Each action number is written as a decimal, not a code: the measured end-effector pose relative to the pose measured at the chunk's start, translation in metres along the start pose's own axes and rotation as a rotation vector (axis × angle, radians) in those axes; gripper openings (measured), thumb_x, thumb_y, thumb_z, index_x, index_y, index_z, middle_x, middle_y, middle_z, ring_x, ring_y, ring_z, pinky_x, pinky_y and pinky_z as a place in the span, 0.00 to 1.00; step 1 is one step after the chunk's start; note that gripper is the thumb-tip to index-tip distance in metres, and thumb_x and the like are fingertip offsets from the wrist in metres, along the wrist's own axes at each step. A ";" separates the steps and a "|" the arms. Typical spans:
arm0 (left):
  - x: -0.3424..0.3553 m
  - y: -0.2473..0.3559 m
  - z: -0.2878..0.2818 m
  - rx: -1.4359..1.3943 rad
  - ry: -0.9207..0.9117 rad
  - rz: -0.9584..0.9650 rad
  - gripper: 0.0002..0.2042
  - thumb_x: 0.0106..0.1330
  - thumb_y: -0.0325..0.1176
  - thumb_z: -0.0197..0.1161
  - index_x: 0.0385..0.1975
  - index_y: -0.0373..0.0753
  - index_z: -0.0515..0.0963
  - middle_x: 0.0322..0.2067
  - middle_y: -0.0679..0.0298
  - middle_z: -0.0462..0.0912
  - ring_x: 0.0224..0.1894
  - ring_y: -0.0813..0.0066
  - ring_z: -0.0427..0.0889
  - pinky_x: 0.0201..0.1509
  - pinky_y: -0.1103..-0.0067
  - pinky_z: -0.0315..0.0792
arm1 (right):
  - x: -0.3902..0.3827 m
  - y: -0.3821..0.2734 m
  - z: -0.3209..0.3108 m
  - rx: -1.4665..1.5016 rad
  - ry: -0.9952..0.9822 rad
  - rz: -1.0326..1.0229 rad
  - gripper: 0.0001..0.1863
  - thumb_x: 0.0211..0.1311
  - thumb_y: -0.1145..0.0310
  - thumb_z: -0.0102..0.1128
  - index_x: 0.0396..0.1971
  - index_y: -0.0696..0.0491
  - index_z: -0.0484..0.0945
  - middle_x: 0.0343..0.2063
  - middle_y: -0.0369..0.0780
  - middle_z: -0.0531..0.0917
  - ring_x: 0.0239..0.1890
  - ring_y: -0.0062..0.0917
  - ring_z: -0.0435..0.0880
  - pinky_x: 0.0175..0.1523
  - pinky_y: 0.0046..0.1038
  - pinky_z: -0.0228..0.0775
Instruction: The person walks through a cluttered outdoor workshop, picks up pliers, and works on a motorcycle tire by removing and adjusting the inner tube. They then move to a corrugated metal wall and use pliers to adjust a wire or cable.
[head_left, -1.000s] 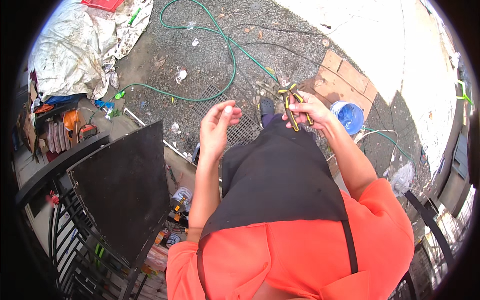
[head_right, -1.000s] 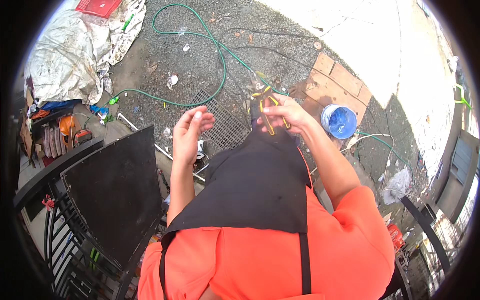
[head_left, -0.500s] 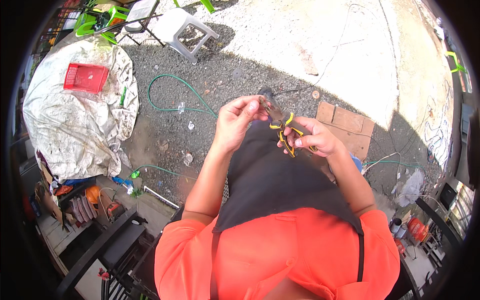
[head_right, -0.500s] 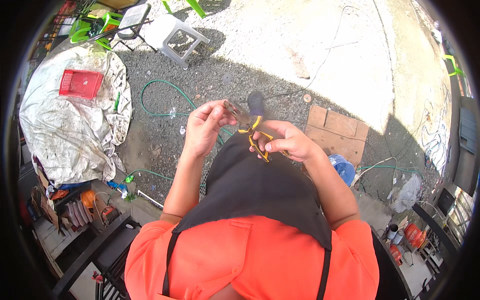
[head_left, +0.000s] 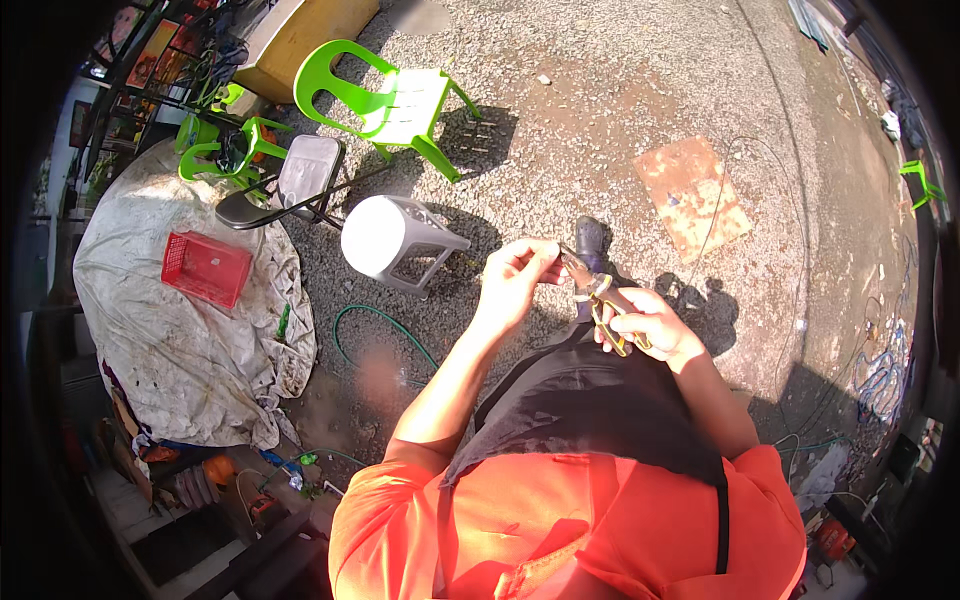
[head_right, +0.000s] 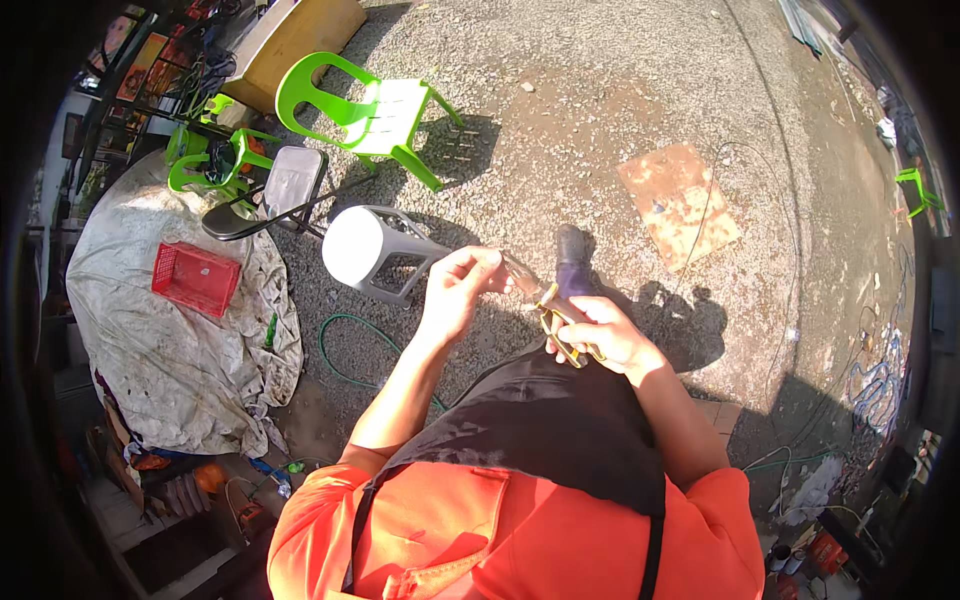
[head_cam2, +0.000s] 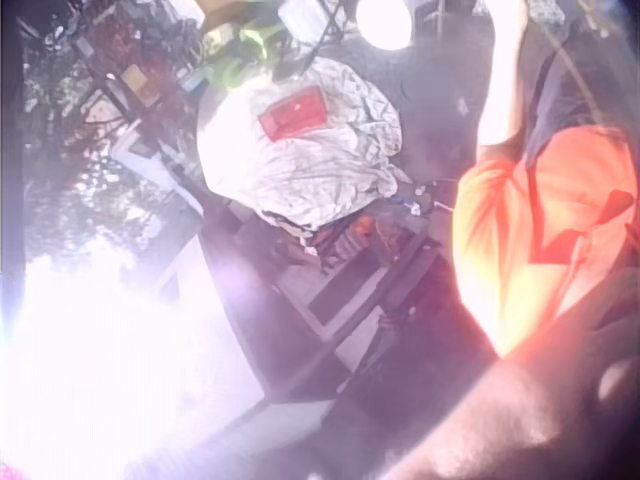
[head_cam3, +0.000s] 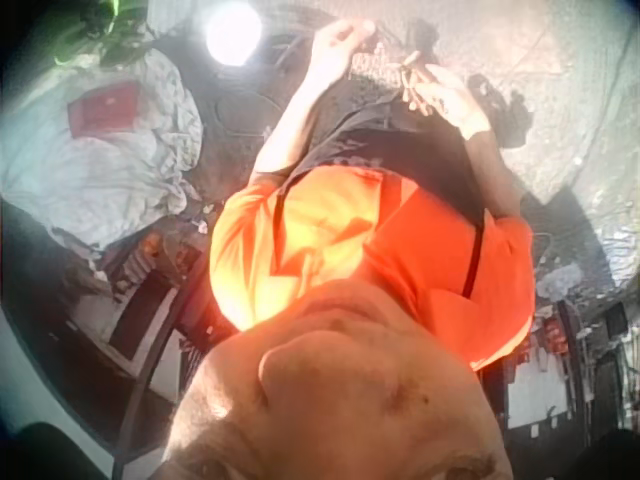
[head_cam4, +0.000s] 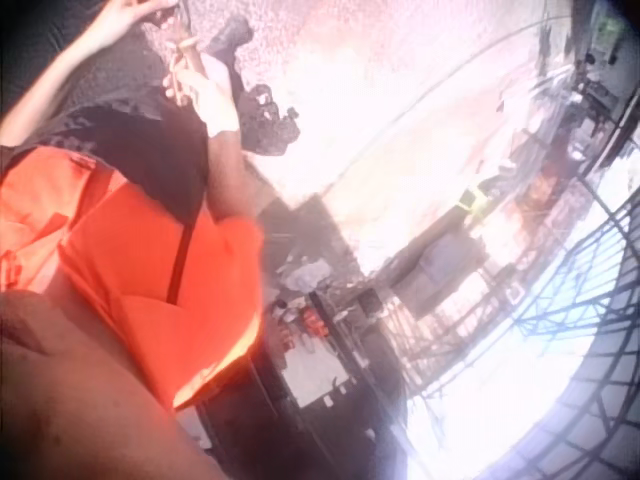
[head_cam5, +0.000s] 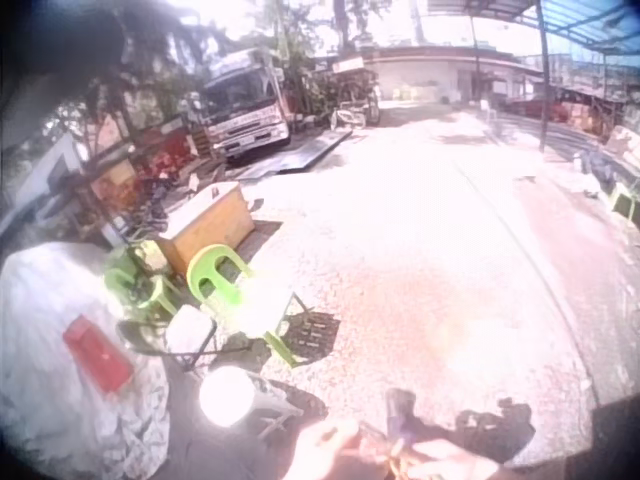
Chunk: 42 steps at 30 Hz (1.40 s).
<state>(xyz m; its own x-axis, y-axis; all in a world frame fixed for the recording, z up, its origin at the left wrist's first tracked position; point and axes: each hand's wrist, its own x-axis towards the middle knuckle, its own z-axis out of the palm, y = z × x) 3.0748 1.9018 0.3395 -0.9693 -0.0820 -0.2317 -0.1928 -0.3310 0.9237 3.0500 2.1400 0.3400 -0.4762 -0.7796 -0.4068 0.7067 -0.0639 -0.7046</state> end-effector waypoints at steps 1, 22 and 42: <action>0.035 0.005 -0.004 0.021 0.012 -0.004 0.11 0.68 0.34 0.60 0.39 0.31 0.79 0.29 0.62 0.83 0.31 0.76 0.81 0.38 0.77 0.78 | 0.025 -0.023 -0.016 -0.029 0.032 0.014 0.08 0.61 0.70 0.59 0.34 0.60 0.75 0.28 0.42 0.80 0.30 0.26 0.83 0.35 0.25 0.76; 0.670 0.186 -0.213 -0.331 0.326 0.084 0.13 0.67 0.36 0.62 0.43 0.32 0.79 0.30 0.67 0.80 0.31 0.81 0.78 0.39 0.82 0.75 | 0.631 -0.491 -0.184 -0.111 -0.270 0.293 0.19 0.69 0.59 0.52 0.24 0.59 0.75 0.20 0.43 0.78 0.35 0.39 0.84 0.37 0.41 0.81; 1.289 0.475 -0.460 -0.188 0.648 0.189 0.10 0.67 0.36 0.62 0.33 0.36 0.75 0.28 0.66 0.79 0.29 0.81 0.76 0.34 0.83 0.71 | 1.211 -0.899 -0.312 -0.540 0.078 0.016 0.19 0.69 0.56 0.53 0.25 0.56 0.73 0.17 0.39 0.78 0.23 0.23 0.81 0.29 0.25 0.73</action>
<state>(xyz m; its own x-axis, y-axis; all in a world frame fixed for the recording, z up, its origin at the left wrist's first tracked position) 1.8034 1.2066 0.3396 -0.6860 -0.6789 -0.2617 0.0560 -0.4079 0.9113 1.6746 1.4482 0.2997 -0.5194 -0.7281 -0.4474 0.3544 0.2929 -0.8880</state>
